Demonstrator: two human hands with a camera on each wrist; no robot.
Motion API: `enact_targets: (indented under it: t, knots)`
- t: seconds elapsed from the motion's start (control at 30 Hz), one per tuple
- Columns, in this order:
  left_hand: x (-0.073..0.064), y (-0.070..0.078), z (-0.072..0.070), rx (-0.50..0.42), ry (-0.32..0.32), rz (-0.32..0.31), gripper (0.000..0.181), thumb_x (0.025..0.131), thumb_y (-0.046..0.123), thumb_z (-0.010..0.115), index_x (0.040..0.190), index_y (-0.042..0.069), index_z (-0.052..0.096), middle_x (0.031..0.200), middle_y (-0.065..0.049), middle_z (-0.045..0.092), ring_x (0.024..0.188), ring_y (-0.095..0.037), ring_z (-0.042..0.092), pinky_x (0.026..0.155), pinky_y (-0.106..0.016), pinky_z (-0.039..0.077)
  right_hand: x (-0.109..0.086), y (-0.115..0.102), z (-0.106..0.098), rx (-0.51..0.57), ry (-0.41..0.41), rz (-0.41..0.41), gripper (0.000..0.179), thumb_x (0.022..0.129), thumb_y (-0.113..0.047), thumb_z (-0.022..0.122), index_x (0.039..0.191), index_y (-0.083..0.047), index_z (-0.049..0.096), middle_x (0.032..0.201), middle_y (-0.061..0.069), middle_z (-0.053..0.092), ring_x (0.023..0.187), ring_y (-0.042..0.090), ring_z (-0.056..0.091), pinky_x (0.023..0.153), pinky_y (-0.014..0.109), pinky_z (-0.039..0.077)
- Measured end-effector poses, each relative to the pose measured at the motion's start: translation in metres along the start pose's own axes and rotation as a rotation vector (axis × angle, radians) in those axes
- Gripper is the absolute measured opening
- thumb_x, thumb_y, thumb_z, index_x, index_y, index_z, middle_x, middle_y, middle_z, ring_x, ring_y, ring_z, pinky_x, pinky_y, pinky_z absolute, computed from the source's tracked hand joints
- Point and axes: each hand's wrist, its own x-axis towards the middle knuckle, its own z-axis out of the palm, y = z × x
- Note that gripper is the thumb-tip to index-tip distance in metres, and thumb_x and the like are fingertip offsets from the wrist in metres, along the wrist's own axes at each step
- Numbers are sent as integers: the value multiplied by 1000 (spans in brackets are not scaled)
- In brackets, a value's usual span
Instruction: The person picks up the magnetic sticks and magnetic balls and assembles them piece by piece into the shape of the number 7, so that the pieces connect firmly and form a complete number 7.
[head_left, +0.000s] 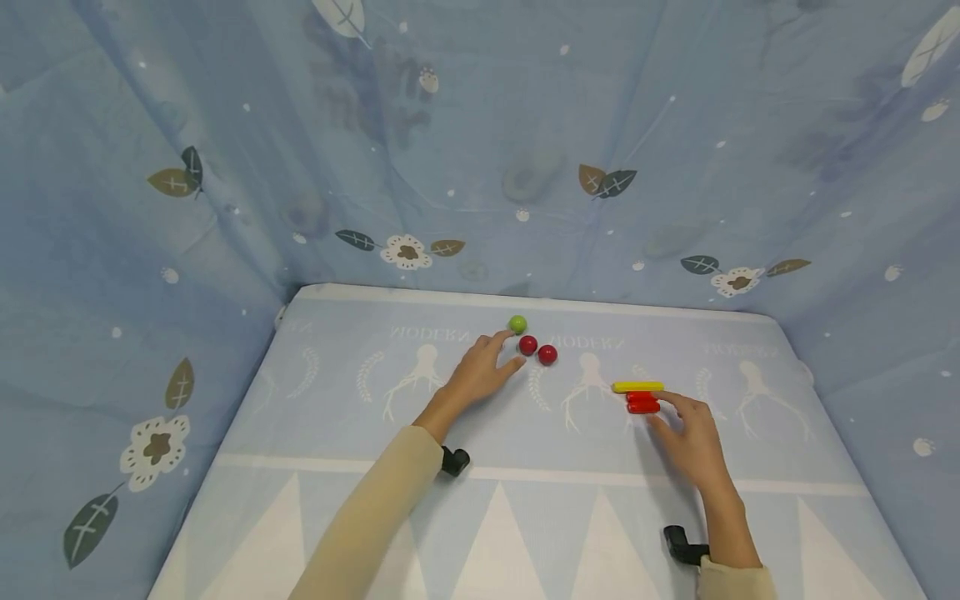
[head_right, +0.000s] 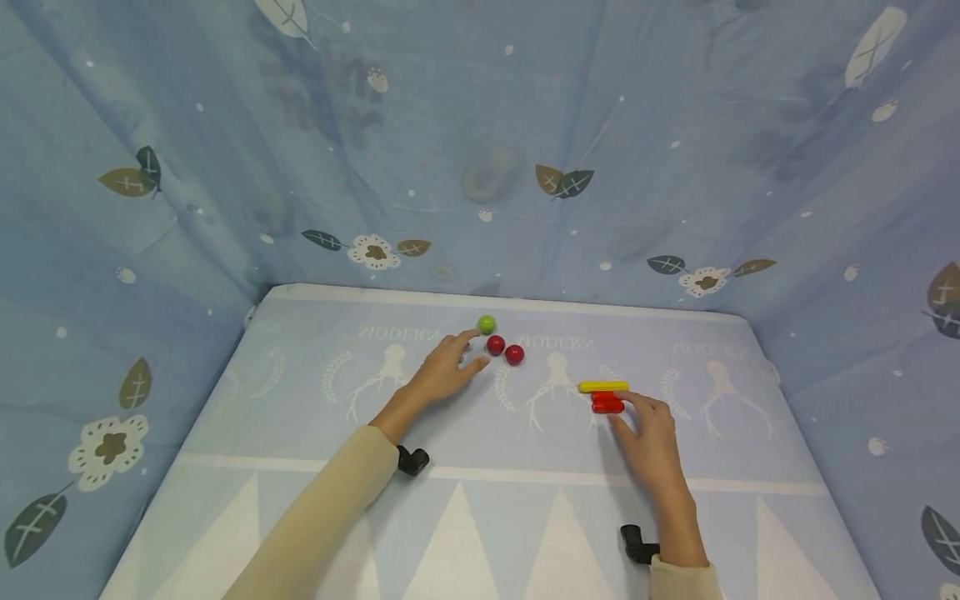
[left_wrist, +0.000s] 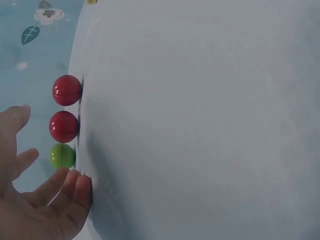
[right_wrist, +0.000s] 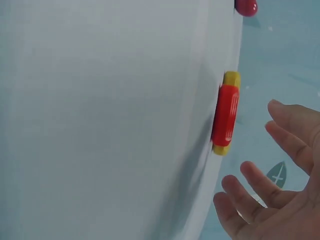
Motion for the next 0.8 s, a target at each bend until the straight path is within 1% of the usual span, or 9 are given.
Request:
enact_targets:
  t: [0.1, 0.17, 0.27, 0.43, 0.6, 0.8]
  knots:
    - [9, 1, 4, -47, -1, -12, 60, 99, 48, 58, 150, 20, 44, 126, -13, 54, 111, -26, 57, 93, -45, 47, 4, 8, 0, 39, -34, 35, 36, 92, -2, 71, 127, 3, 62, 124, 31, 54, 110, 48, 50, 90, 64, 44]
    - [14, 2, 6, -66, -5, -23, 59, 99, 47, 59, 149, 19, 46, 123, -13, 55, 108, -25, 58, 91, -44, 48, 6, 11, 0, 58, -64, 71, 35, 94, -3, 69, 127, 2, 61, 125, 32, 52, 110, 49, 52, 91, 63, 44]
    - [20, 3, 9, -40, -23, -31, 58, 100, 47, 58, 150, 21, 45, 120, -14, 54, 103, -24, 57, 88, -43, 48, 8, 14, 1, 69, -94, 104, 34, 95, -4, 68, 128, 2, 61, 125, 33, 52, 109, 51, 54, 93, 63, 44]
    - [27, 6, 13, 41, -62, -60, 57, 102, 47, 55, 153, 27, 40, 120, -17, 49, 97, -26, 53, 84, -43, 47, 11, 17, 5, 54, -91, 100, 31, 94, -1, 68, 124, 3, 64, 123, 33, 55, 108, 49, 53, 93, 64, 42]
    - [30, 10, 15, 94, -75, -93, 54, 102, 47, 54, 152, 30, 42, 119, -16, 45, 99, -27, 51, 81, -44, 46, 12, 19, 9, 23, -75, 98, 30, 93, -1, 68, 122, 4, 64, 118, 33, 58, 107, 48, 53, 91, 63, 43]
    - [31, 9, 17, 151, -74, -103, 50, 101, 48, 55, 148, 32, 46, 122, -15, 45, 104, -27, 52, 80, -45, 48, 13, 20, 12, -21, -59, 105, 30, 92, -2, 69, 120, 3, 65, 114, 33, 60, 103, 47, 54, 87, 61, 45]
